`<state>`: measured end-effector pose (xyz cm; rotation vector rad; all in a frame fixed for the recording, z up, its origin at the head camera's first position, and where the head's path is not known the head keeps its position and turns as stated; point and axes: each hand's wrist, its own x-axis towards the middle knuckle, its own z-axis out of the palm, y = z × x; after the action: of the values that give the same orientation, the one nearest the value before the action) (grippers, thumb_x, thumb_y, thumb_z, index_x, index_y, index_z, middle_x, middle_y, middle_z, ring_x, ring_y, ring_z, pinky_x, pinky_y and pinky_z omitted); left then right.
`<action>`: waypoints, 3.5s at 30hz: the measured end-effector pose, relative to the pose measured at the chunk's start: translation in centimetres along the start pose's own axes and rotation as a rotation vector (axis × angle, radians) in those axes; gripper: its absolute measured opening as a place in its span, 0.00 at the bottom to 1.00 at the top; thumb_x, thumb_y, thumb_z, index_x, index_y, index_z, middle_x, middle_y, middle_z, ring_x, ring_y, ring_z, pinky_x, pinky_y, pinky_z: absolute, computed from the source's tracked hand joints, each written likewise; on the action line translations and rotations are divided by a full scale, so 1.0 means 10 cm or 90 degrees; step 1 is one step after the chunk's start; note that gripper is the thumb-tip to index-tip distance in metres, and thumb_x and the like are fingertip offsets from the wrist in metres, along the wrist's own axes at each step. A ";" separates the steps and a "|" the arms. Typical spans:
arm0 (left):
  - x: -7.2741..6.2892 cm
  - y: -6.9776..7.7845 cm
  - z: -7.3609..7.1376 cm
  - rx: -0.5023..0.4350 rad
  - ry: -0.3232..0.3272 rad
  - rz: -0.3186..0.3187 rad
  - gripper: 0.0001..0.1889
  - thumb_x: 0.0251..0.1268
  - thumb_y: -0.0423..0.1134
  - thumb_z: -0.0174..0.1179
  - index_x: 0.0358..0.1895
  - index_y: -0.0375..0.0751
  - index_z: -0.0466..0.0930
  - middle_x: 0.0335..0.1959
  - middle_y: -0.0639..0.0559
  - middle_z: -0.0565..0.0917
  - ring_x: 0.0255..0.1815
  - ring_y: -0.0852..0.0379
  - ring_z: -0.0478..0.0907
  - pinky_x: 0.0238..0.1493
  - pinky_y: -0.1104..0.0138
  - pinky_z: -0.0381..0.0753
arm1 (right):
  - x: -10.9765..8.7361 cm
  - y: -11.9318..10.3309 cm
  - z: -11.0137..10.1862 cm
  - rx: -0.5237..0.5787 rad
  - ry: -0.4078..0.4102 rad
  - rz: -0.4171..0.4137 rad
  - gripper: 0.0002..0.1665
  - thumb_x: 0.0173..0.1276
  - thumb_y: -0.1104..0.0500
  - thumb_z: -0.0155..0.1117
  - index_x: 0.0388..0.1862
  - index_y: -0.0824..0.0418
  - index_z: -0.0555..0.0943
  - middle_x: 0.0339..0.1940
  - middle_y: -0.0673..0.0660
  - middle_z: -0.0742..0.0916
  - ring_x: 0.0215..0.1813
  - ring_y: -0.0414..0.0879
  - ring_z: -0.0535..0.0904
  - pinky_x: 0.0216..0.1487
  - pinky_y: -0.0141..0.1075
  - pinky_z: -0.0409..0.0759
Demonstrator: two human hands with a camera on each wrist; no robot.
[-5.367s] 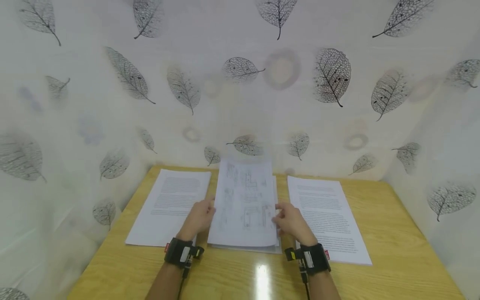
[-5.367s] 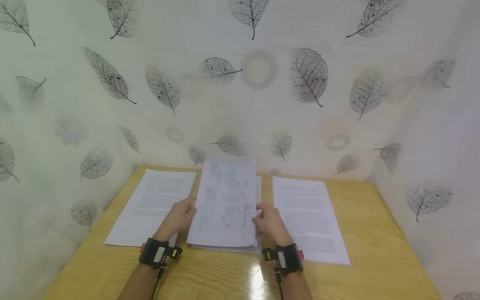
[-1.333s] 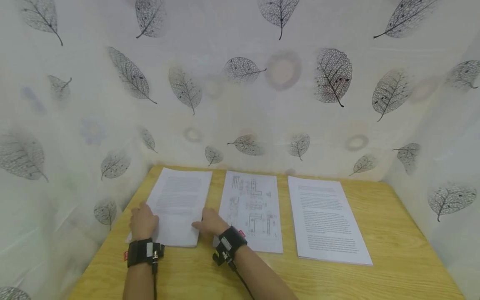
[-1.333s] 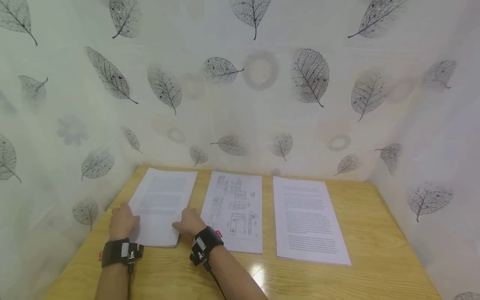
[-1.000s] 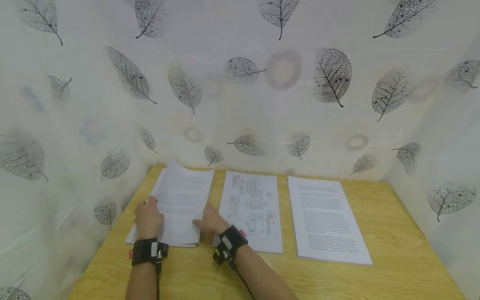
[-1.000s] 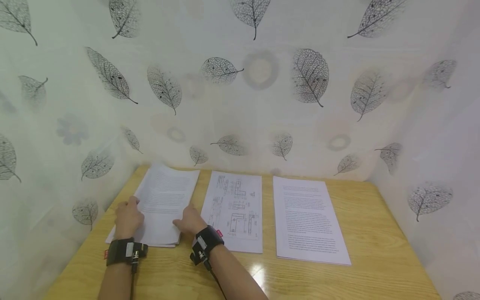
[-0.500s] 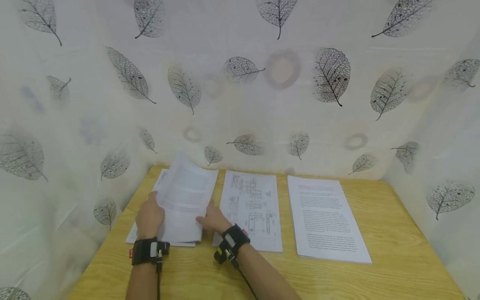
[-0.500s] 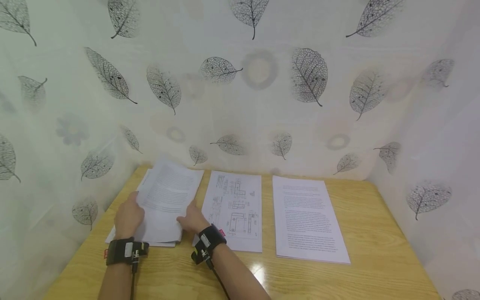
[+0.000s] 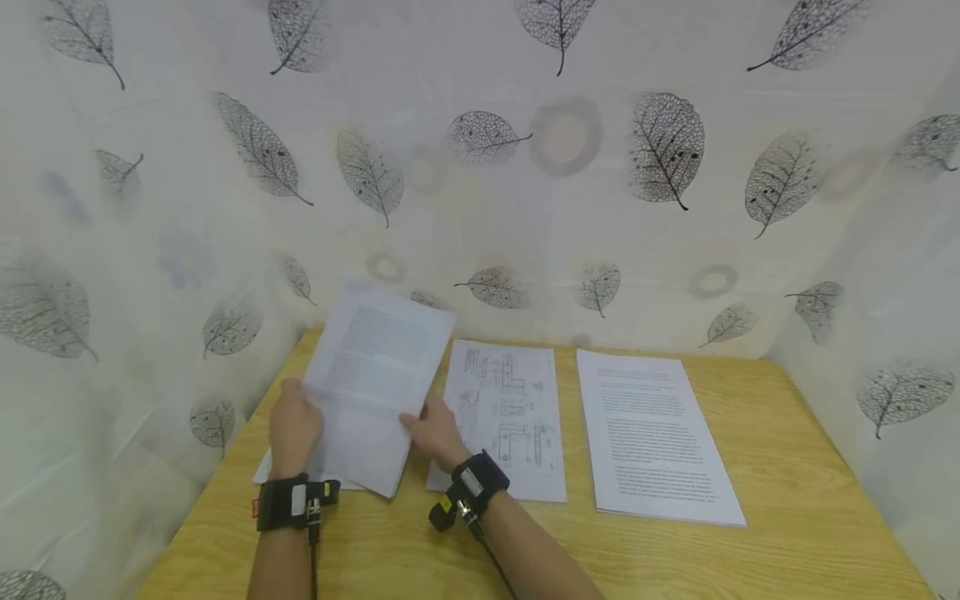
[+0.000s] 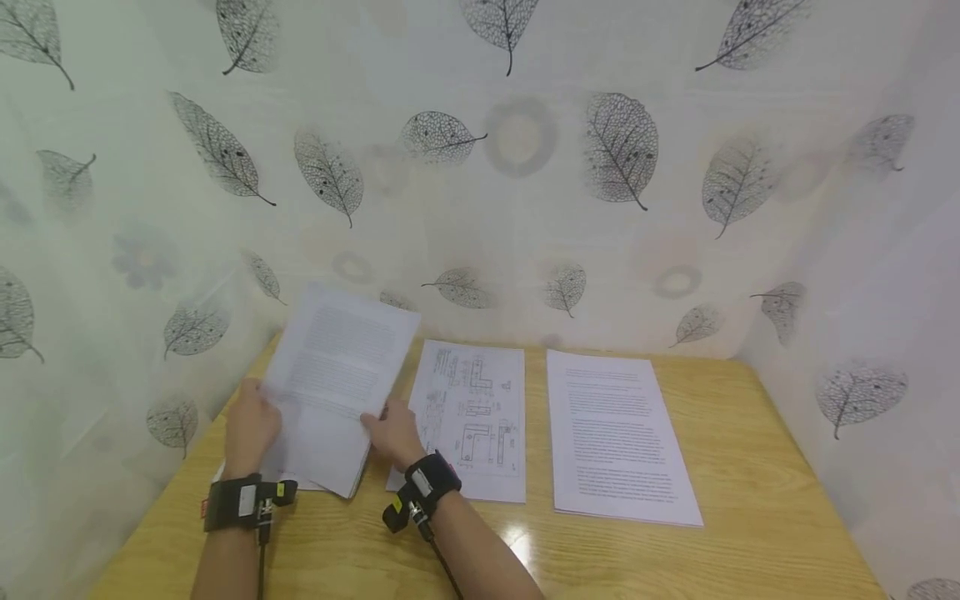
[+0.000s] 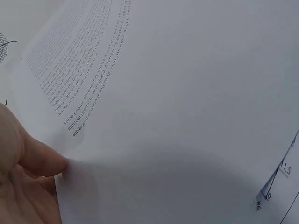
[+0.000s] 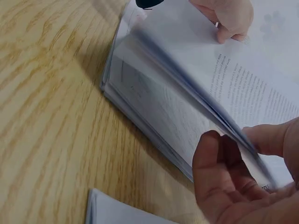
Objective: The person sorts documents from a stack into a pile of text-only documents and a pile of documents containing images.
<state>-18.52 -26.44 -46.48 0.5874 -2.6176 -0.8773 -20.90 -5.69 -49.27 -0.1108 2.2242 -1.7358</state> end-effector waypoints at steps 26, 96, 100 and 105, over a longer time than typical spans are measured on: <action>-0.28 0.71 0.42 -0.164 -0.235 0.011 0.19 0.76 0.47 0.29 0.64 0.47 0.55 0.60 0.41 0.71 0.51 0.46 0.75 0.39 0.62 0.74 | -0.38 0.38 -1.08 -0.087 0.183 -0.167 0.22 0.75 0.46 0.42 0.66 0.45 0.66 0.54 0.49 0.81 0.52 0.43 0.78 0.50 0.41 0.76; -1.80 2.35 2.06 -0.228 -0.573 0.216 0.33 0.61 0.34 0.59 0.68 0.54 0.55 0.19 0.55 0.77 0.12 0.57 0.75 0.13 0.67 0.70 | -1.46 0.86 -3.99 -0.344 0.065 0.168 0.39 0.72 0.56 0.49 0.70 0.77 0.49 0.68 0.80 0.59 0.67 0.75 0.57 0.61 0.64 0.63; -1.83 2.34 2.11 -0.220 -0.590 0.228 0.32 0.61 0.33 0.59 0.67 0.53 0.56 0.18 0.54 0.78 0.11 0.58 0.74 0.12 0.67 0.71 | -1.45 0.91 -4.01 -0.341 0.059 0.216 0.41 0.71 0.55 0.51 0.70 0.78 0.48 0.67 0.82 0.57 0.66 0.77 0.56 0.60 0.65 0.63; -1.86 2.32 2.11 -0.173 -0.581 0.248 0.32 0.59 0.36 0.61 0.66 0.53 0.59 0.35 0.52 0.85 0.22 0.63 0.77 0.23 0.70 0.75 | -1.45 0.99 -4.02 -0.351 0.064 0.221 0.38 0.69 0.57 0.53 0.68 0.77 0.53 0.64 0.82 0.63 0.62 0.75 0.63 0.56 0.63 0.68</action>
<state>-17.71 9.70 -51.09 -0.5206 -3.0735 -1.5865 -17.64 37.98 -47.33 0.2319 2.5501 -0.9443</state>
